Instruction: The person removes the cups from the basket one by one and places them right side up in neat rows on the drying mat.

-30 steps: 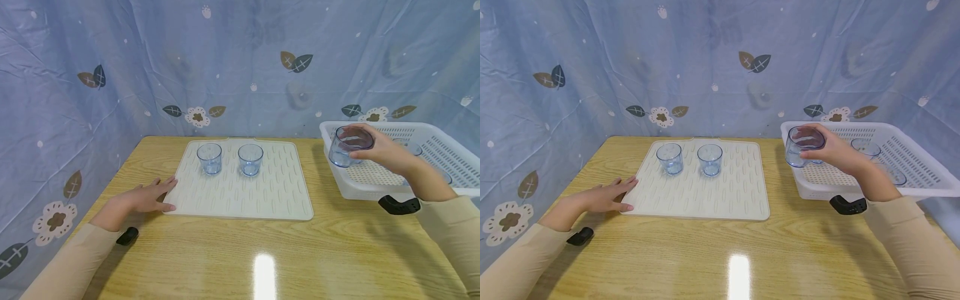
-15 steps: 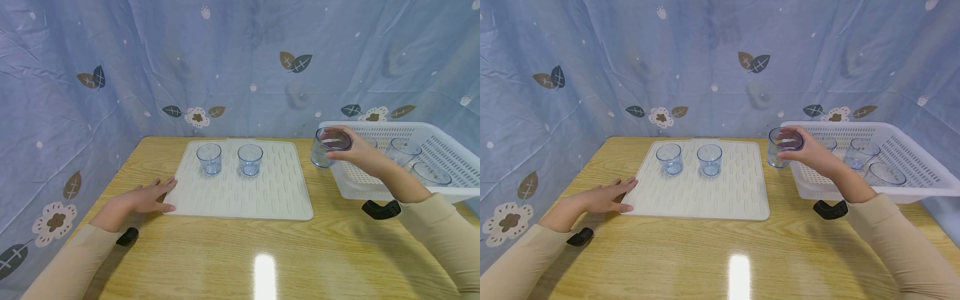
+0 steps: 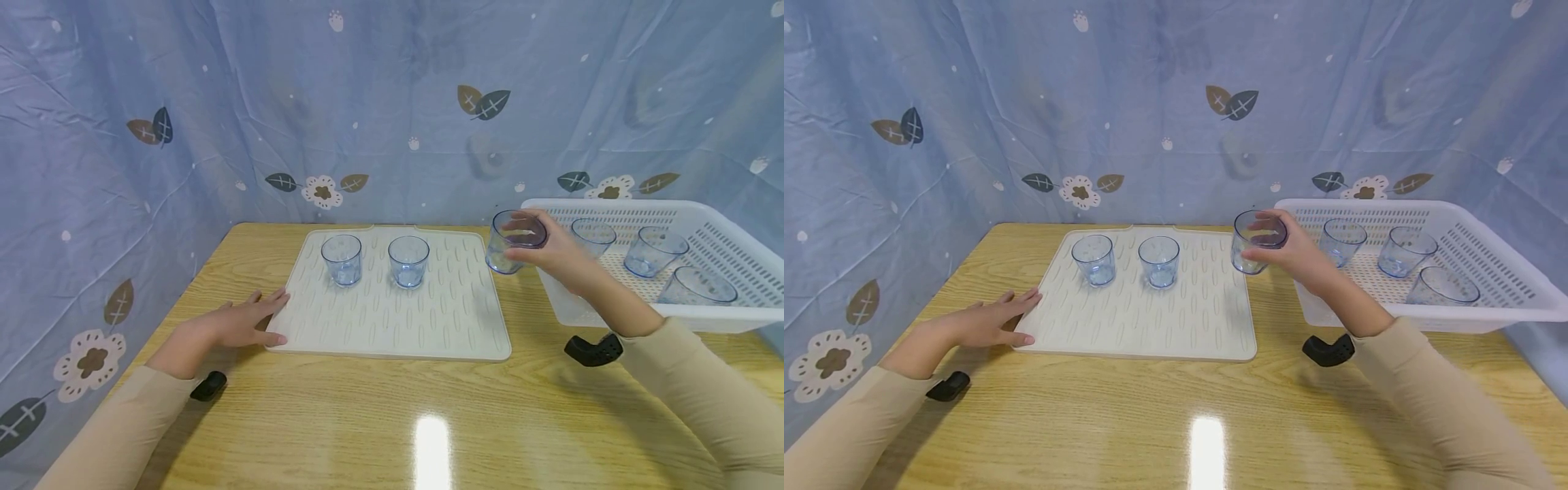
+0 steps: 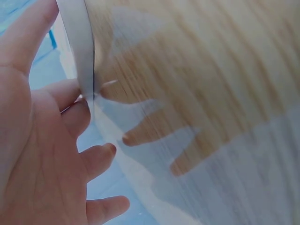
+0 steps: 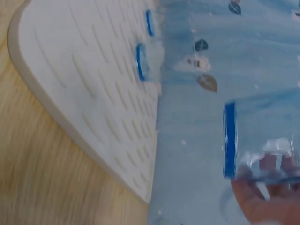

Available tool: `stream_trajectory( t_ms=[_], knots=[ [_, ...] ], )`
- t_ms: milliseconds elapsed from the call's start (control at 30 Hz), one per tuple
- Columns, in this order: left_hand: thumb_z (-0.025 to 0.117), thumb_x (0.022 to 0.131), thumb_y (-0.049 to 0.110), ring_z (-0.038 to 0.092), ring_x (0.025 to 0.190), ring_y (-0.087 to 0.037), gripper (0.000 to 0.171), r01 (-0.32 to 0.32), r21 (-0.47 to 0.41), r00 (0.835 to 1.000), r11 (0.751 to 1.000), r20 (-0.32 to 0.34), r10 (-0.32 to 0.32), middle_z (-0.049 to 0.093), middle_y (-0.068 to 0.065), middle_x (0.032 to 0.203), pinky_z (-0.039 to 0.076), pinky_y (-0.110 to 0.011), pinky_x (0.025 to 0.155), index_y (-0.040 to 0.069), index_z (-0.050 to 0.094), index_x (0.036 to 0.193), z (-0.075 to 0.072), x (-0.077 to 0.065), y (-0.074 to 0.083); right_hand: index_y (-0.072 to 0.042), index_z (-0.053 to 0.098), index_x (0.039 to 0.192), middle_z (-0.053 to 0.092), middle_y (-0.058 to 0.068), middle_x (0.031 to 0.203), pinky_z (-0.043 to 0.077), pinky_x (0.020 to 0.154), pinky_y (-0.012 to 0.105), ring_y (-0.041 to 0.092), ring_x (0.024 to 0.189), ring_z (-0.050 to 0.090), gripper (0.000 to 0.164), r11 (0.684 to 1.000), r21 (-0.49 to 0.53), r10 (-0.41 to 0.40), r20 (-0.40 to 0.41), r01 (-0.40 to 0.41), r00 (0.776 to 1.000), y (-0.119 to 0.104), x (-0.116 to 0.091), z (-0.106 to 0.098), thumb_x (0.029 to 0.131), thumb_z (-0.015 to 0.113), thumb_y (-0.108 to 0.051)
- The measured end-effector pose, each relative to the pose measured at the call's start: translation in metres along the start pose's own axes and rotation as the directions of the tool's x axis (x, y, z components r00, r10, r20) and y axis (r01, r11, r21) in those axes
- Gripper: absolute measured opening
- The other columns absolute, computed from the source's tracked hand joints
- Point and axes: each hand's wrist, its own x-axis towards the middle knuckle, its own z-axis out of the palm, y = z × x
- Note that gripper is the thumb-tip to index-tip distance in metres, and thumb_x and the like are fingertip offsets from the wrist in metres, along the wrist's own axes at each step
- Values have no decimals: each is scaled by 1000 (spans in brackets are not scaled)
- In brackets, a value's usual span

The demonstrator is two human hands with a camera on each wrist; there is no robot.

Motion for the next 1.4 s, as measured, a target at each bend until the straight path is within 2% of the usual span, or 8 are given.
stream_trajectory(
  t_ms=[167,233,500,733,833,967,1133,1400],
  knots=[
    [65,95,60,-1,148,-59,103,-3,-4,1000,1000,-1,3,7,-21,169,0,-85,103,5,13,165,0,1,-2,-3,22,160,41,18,152,49,92,17,32,139,46,77,998,-35,58,-36,-60,998,-1,5,10,101,69,-14],
    [65,95,60,-1,148,-58,103,0,-4,1000,1000,-1,0,7,-21,169,0,-85,103,5,13,165,0,2,-3,-4,21,160,40,18,153,49,93,17,36,141,43,78,996,-43,70,-45,-72,997,-2,6,12,101,70,-15],
    [65,95,60,0,148,-59,103,-4,1,1000,1000,-10,4,7,-20,170,0,-85,102,6,13,165,-1,1,-5,-4,19,161,39,18,154,48,97,24,35,141,42,81,997,-17,80,-65,-81,995,-9,7,25,100,70,-15],
    [64,94,62,-3,149,-56,104,2,-13,1000,1000,1,-2,5,-19,170,-2,-84,104,7,11,166,1,2,-7,-2,18,161,38,22,155,43,110,49,38,143,41,83,997,-2,81,-55,-82,995,-4,13,41,98,71,-14],
    [64,95,61,-3,149,-57,104,-1,-17,1000,1000,1,1,5,-20,170,-2,-84,104,6,11,166,0,2,-6,0,18,160,38,24,154,39,112,54,40,143,40,83,998,-2,57,-59,-57,997,1,16,47,97,72,-11],
    [64,95,59,-2,148,-58,103,-4,-18,1000,1000,3,4,5,-22,169,0,-85,103,5,11,165,-1,2,-4,0,22,159,40,25,153,40,111,55,41,141,42,83,999,7,39,-74,-39,996,8,19,56,96,74,-11],
    [64,96,59,-2,148,-58,103,-4,-14,1000,1000,5,4,5,-21,170,0,-85,103,6,11,166,-1,1,-4,0,27,158,42,24,152,43,109,53,41,140,44,83,997,34,67,-81,-64,994,18,24,66,93,78,-11],
    [64,95,60,-1,148,-58,103,1,-10,1000,1000,5,-1,5,-20,170,0,-85,103,6,11,166,1,0,-4,2,26,158,39,28,153,40,112,54,45,140,41,86,994,52,99,-82,-95,992,32,33,73,92,79,-12]
  ],
)
